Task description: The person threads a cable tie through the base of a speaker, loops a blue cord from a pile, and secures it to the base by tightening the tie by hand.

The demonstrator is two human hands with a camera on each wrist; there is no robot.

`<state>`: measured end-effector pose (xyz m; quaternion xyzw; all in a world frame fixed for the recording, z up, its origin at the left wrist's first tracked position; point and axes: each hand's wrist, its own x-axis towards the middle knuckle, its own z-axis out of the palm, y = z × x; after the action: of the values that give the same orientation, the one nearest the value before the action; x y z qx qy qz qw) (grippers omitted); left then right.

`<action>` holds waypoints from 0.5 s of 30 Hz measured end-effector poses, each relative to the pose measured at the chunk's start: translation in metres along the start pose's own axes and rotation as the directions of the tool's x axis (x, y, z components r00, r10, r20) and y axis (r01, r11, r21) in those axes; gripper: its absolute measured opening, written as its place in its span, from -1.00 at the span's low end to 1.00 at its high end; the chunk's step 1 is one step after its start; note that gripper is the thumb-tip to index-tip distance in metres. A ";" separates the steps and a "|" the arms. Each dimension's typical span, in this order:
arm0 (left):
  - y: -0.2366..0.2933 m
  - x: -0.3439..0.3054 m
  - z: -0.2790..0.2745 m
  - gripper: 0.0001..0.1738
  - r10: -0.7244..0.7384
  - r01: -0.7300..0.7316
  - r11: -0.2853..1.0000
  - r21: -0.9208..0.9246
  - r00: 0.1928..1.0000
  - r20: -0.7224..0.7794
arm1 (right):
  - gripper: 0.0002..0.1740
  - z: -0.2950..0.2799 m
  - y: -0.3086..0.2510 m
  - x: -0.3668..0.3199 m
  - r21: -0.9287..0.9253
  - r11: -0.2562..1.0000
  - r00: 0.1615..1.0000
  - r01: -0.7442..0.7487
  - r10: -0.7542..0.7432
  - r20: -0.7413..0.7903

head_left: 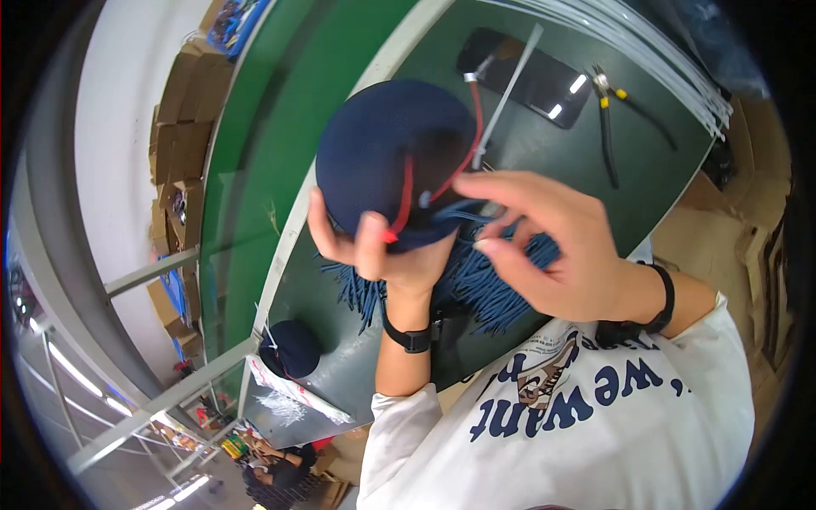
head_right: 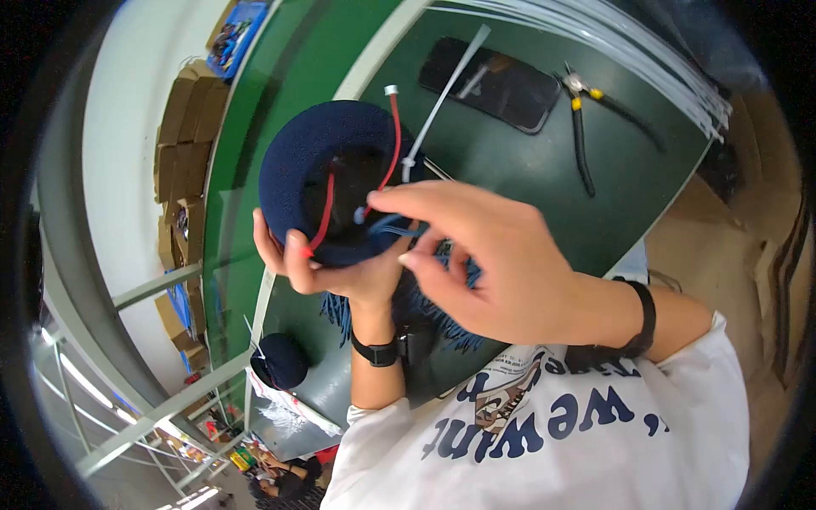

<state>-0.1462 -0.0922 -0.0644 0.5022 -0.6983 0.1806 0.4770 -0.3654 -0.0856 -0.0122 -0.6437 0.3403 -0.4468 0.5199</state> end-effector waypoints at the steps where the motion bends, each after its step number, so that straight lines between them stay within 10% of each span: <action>1: -0.008 0.005 -0.001 0.54 0.005 -0.005 1.000 -0.010 1.000 0.004 | -0.55 -0.007 0.002 0.000 0.002 1.000 1.000 -0.008 0.008 -0.012; 4: -0.056 0.043 0.004 0.47 -0.450 0.451 0.892 -0.018 0.891 0.054 | -0.62 -0.028 0.016 0.005 -0.031 0.998 0.999 -0.046 0.047 0.014; 12: -0.221 0.042 0.071 0.54 -0.654 0.656 0.749 -0.090 0.710 -0.263 | -0.70 -0.010 0.088 0.008 -0.024 0.983 0.959 -0.182 0.183 0.218; 15: -0.195 0.052 0.023 0.74 -0.765 0.756 0.637 0.149 0.644 0.005 | -0.71 -0.022 0.101 0.004 -0.025 0.971 0.950 -0.237 0.237 0.201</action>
<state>0.0110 -0.2203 -0.0754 0.7857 -0.4241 -0.0077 0.4503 -0.3816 -0.1207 -0.1085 -0.6402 0.3605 -0.3132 0.6017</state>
